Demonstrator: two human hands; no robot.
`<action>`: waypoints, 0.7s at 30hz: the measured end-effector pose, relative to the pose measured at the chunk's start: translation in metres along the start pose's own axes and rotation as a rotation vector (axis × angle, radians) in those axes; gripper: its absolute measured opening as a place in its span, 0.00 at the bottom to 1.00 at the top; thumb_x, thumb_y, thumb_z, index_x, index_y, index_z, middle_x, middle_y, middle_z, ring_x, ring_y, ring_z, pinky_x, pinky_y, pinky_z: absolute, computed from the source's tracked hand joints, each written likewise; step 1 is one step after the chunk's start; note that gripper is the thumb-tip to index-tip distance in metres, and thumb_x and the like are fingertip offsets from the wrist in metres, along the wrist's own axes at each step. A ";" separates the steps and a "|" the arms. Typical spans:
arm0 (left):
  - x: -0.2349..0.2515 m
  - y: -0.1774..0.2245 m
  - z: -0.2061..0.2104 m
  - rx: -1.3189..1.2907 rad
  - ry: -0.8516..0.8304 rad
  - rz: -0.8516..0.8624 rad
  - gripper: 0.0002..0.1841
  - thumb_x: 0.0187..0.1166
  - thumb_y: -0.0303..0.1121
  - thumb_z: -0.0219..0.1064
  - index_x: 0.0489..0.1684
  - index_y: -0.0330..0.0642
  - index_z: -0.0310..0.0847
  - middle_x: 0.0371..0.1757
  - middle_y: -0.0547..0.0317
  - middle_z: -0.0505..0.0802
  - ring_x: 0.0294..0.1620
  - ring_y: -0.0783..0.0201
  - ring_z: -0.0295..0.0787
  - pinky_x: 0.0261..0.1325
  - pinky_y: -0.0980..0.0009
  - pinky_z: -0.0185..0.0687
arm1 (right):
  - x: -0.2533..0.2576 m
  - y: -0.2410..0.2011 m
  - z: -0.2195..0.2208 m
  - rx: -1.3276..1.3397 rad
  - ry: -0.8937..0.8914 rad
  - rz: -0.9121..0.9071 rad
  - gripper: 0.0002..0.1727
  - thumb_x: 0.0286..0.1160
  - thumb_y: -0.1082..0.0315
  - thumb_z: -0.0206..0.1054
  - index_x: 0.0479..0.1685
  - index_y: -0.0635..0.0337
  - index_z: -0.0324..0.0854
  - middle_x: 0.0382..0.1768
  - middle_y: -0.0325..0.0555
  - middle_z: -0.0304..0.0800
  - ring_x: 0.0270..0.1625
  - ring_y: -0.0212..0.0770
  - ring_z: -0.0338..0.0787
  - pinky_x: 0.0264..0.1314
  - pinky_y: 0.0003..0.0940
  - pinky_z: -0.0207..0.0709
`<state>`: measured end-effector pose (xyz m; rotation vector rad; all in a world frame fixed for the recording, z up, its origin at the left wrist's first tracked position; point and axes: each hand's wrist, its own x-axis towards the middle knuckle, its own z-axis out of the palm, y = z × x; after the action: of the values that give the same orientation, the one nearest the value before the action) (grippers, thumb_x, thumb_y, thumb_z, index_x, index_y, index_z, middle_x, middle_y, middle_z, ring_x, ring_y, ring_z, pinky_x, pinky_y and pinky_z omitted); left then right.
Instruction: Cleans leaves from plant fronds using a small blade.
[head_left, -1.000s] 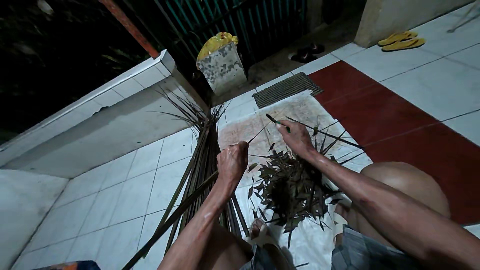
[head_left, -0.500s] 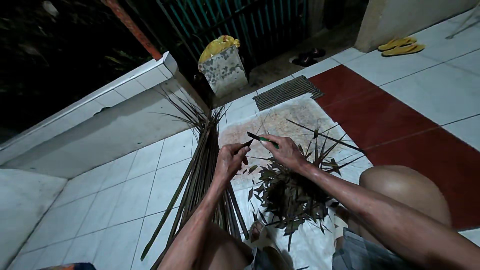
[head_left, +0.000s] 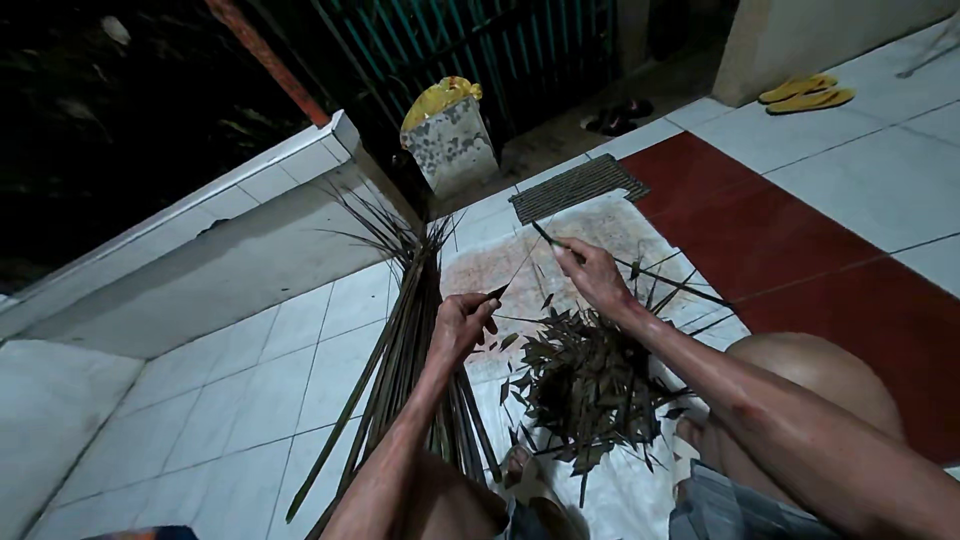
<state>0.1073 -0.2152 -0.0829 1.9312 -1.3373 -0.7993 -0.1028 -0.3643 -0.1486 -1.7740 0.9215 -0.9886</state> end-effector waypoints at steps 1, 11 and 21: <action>0.001 0.000 0.000 0.007 0.002 0.009 0.14 0.89 0.39 0.64 0.49 0.41 0.93 0.28 0.58 0.96 0.15 0.69 0.84 0.19 0.74 0.79 | -0.003 -0.001 0.001 0.037 -0.068 -0.010 0.20 0.92 0.54 0.57 0.73 0.50 0.82 0.34 0.49 0.88 0.29 0.44 0.84 0.35 0.47 0.81; 0.004 0.005 0.014 -0.071 -0.126 0.006 0.17 0.90 0.45 0.63 0.55 0.42 0.90 0.31 0.56 0.96 0.18 0.63 0.89 0.17 0.70 0.83 | -0.012 -0.005 0.023 0.366 -0.320 0.073 0.18 0.90 0.54 0.60 0.67 0.53 0.81 0.28 0.39 0.82 0.23 0.30 0.75 0.26 0.25 0.70; 0.006 -0.012 0.004 -0.068 -0.141 0.085 0.15 0.91 0.40 0.61 0.49 0.38 0.90 0.31 0.59 0.96 0.16 0.69 0.82 0.19 0.75 0.76 | -0.005 -0.002 0.010 0.245 -0.158 0.070 0.19 0.91 0.51 0.58 0.64 0.53 0.82 0.27 0.42 0.81 0.22 0.35 0.75 0.24 0.30 0.71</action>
<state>0.1128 -0.2179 -0.0957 1.7816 -1.4458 -0.9410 -0.0960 -0.3560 -0.1512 -1.5778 0.7253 -0.8635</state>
